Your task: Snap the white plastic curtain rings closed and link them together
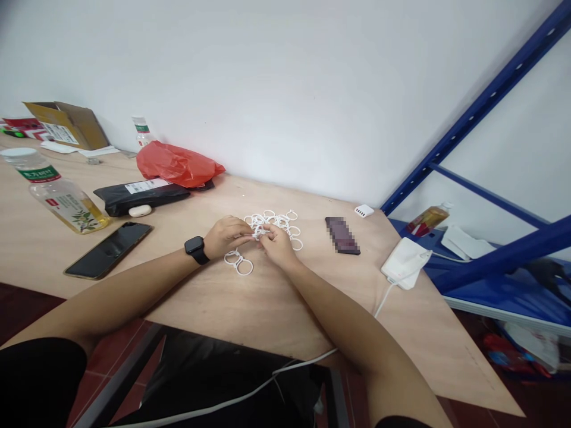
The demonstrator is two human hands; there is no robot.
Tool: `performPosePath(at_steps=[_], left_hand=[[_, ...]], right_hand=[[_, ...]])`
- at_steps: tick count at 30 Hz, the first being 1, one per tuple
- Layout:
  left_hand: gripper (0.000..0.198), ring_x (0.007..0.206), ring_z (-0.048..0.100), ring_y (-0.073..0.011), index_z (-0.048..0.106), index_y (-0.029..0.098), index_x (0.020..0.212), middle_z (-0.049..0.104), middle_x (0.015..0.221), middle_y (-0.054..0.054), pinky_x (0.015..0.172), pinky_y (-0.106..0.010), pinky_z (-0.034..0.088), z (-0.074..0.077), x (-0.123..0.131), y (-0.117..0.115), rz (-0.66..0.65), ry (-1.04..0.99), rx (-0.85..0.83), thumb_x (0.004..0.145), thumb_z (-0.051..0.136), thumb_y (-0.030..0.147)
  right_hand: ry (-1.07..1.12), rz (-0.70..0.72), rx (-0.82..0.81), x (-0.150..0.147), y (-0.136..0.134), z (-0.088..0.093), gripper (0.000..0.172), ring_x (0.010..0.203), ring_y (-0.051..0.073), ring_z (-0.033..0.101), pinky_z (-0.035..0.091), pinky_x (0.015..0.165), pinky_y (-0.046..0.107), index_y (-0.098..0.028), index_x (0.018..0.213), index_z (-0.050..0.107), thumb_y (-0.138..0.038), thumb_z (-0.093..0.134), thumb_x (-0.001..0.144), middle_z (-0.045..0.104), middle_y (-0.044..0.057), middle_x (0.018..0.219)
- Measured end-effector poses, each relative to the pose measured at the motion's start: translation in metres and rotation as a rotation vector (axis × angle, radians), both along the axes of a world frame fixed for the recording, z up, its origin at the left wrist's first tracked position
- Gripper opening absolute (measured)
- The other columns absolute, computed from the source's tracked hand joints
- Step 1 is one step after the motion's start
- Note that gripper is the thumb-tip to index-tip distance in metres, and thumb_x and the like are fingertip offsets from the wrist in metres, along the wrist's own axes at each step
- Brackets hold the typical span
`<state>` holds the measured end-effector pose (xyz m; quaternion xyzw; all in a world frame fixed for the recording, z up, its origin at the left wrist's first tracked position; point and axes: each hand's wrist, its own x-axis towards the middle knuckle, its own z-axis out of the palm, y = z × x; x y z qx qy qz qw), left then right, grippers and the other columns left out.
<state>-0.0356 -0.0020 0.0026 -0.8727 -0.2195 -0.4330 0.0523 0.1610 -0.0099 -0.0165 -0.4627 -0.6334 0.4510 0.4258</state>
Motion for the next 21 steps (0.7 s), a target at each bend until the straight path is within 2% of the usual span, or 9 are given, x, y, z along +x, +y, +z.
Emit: performPosePath(at_steps=[2,5,8,12,16,21], left_hand=[[0.025,0.082,0.069,-0.0153,0.068,0.018,0.090,0.075,0.086,-0.005,0.073,-0.029,0.046,0.000,0.000,-0.001,0.014,0.004,-0.016,0.095,0.058,0.040],[0.027,0.080,0.068,-0.0155,0.067,0.017,0.088,0.074,0.083,-0.005,0.073,-0.029,0.046,0.001,0.000,-0.002,0.050,-0.011,-0.050,0.095,0.057,0.041],[0.028,0.075,0.067,-0.0146,0.066,0.016,0.088,0.072,0.081,-0.005,0.072,-0.029,0.045,0.000,-0.001,-0.001,0.070,-0.050,-0.072,0.095,0.058,0.042],[0.029,0.074,0.066,-0.0143,0.066,0.016,0.089,0.071,0.080,-0.005,0.071,-0.028,0.045,-0.002,-0.002,0.001,0.082,-0.057,-0.077,0.095,0.056,0.044],[0.031,0.075,0.066,-0.0147,0.066,0.016,0.088,0.071,0.079,-0.005,0.071,-0.028,0.045,-0.002,0.000,0.001,0.056,-0.037,-0.067,0.096,0.055,0.044],[0.027,0.075,0.067,-0.0143,0.066,0.017,0.087,0.073,0.079,-0.004,0.069,-0.027,0.046,0.000,0.001,0.000,0.004,-0.023,-0.025,0.094,0.058,0.041]], right_hand=[[-0.043,-0.012,0.050,0.000,-0.002,0.002,0.038,0.046,0.011,0.051,0.042,0.047,0.022,-0.017,0.112,0.063,-0.035,0.058,0.079,0.063,-0.003,0.059],[-0.126,-0.077,0.252,0.003,-0.005,0.005,0.037,0.051,0.011,0.053,0.043,0.053,0.023,-0.018,0.116,0.064,-0.033,0.058,0.082,0.060,-0.004,0.060],[-0.197,-0.125,0.456,0.007,-0.008,0.007,0.029,0.051,0.010,0.049,0.041,0.054,0.023,-0.019,0.110,0.068,-0.032,0.058,0.085,0.056,-0.005,0.059],[-0.265,-0.152,0.622,0.011,-0.010,0.008,0.024,0.050,0.010,0.049,0.043,0.055,0.024,-0.020,0.104,0.071,-0.031,0.059,0.087,0.057,-0.004,0.059],[-0.312,-0.075,0.748,0.009,-0.011,0.009,0.019,0.060,0.012,0.059,0.048,0.062,0.025,-0.021,0.099,0.073,-0.028,0.058,0.089,0.070,0.001,0.076],[-0.312,-0.010,0.824,0.009,-0.010,0.010,0.018,0.074,0.015,0.066,0.051,0.070,0.027,-0.022,0.092,0.072,-0.027,0.055,0.092,0.073,0.004,0.082]])
